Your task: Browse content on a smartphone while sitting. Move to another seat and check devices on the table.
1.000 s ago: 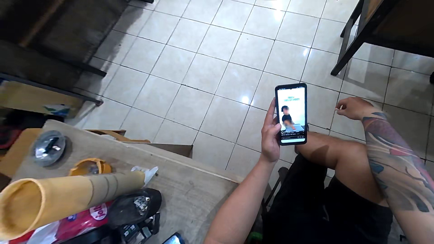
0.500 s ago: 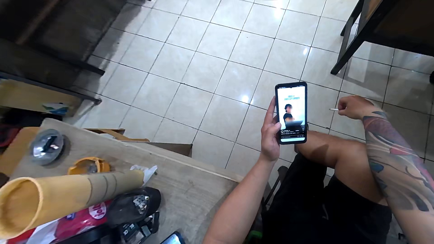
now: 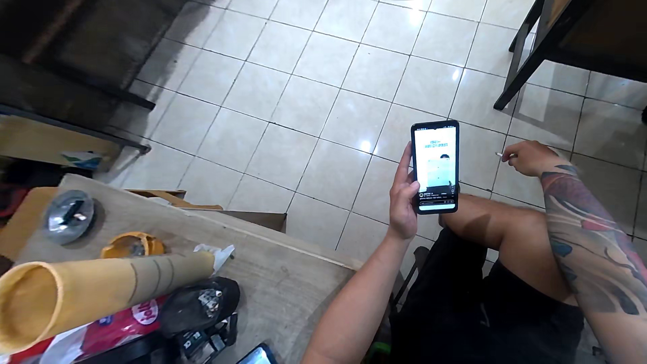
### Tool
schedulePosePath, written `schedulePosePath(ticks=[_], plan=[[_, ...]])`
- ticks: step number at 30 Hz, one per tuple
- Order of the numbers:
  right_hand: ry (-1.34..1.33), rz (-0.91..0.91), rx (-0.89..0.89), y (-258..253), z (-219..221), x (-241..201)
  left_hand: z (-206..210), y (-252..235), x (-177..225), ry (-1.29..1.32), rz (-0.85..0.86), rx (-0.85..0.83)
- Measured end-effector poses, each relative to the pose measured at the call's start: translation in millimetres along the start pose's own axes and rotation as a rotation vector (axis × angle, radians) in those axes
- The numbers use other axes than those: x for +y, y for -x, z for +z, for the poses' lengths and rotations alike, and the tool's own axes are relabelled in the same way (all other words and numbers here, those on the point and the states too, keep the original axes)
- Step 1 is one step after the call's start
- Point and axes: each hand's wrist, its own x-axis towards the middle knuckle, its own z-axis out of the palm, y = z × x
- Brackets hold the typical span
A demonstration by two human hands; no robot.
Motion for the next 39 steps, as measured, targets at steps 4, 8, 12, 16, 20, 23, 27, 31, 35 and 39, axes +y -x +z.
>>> schedulePosePath(ticks=[4, 8, 12, 16, 20, 23, 27, 31, 35, 39], plan=[[-0.010, -0.037, 0.011, -0.5, 1.5, 1.8, -0.7, -0.5, -0.7, 0.005, -0.002, 0.004], [-0.068, -0.070, 0.004, -0.1, 1.7, 3.1, -0.6, -0.2, -0.7, -0.001, 0.000, 0.007], [-0.048, -0.086, -0.022, -1.7, 1.6, 4.9, -0.4, -0.4, -0.7, -0.010, -0.005, 0.011], [-0.041, -0.090, -0.005, -1.2, 2.6, 5.0, 0.1, -0.2, 0.4, 0.011, -0.004, 0.004], [-0.053, -0.066, -0.039, 0.0, 1.6, 2.9, 0.0, 0.0, 0.1, 0.012, -0.006, 0.009], [-0.069, -0.065, -0.059, -0.2, 3.4, 3.4, -0.2, -0.4, -0.4, 0.002, 0.001, 0.012], [-0.076, -0.083, -0.070, -1.0, 4.8, 4.8, -0.6, -0.4, -0.5, 0.010, 0.006, 0.005], [-0.074, -0.066, -0.074, -0.1, 4.6, 2.5, -0.6, -0.5, 0.0, 0.003, 0.002, 0.000], [-0.062, -0.087, -0.072, -4.3, 8.5, 7.4, 0.2, -0.4, -0.2, -0.010, 0.009, 0.003], [-0.075, -0.095, -0.073, -3.9, 8.5, 6.7, -0.2, -0.1, -0.3, -0.010, 0.003, 0.004]])
